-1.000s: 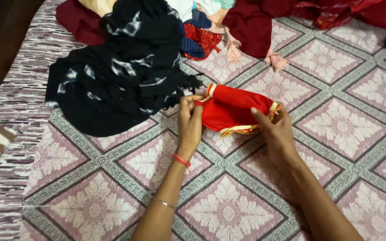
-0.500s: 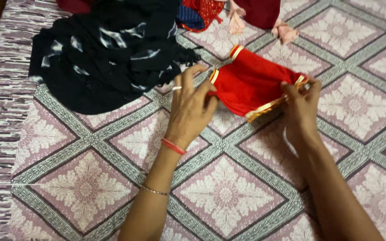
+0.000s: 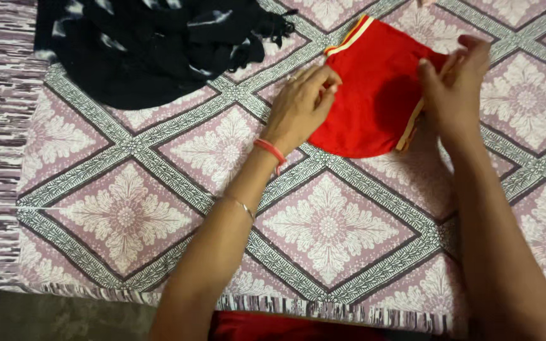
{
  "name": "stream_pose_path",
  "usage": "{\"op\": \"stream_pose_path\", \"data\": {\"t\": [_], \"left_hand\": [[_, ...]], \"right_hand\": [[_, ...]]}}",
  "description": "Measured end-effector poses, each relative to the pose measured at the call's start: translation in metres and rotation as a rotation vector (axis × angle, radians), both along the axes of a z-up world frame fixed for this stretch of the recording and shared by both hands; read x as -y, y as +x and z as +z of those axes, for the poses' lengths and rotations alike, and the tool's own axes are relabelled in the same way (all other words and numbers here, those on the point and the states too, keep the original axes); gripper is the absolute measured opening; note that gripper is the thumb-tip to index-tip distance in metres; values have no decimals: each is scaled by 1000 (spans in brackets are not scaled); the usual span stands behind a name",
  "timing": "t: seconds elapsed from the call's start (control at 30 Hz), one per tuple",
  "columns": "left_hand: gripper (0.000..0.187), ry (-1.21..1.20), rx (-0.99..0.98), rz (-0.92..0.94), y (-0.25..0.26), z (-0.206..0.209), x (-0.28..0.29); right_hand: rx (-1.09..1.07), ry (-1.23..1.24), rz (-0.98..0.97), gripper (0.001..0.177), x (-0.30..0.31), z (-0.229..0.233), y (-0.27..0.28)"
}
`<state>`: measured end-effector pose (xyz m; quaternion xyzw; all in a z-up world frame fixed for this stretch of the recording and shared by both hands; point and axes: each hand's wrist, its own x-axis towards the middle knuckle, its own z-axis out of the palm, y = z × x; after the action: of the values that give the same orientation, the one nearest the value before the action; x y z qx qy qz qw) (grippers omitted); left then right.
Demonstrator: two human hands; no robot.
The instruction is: The person buttons a small green shirt, folds it into a square, and places it inside a suitcase along with other folded clothes including a green-and-white striped garment and a blue garment.
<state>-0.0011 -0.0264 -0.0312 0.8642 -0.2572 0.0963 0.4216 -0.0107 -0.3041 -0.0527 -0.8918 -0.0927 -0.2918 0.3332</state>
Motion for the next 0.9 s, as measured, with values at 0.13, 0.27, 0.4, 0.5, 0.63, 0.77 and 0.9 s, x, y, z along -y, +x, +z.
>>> {"op": "stream_pose_path", "data": {"t": [0.13,0.27,0.4,0.5,0.63,0.77,0.9], "left_hand": [[32,12,130,-167,17,-16,-13],[44,133,215,-268,25,-17,-38],[55,93,103,-302,25,-8,-44],[44,89,18,-306,23,2,-44],[41,189,34,-278,24,7,-38],[28,182,-21,-243,31,0,-34],[29,107,-27,-210,28,-4,-39]], "right_hand": [[-83,-242,-64,31,-26,35,-27],[-432,-230,291,37,-26,40,-34],[-502,-171,694,56,1,50,-32],[-505,-410,677,68,0,52,-46],[-601,-276,553,48,-12,54,-45],[-739,-155,407,43,-10,57,-41],[-678,-284,170,55,-11,59,-50]]}}
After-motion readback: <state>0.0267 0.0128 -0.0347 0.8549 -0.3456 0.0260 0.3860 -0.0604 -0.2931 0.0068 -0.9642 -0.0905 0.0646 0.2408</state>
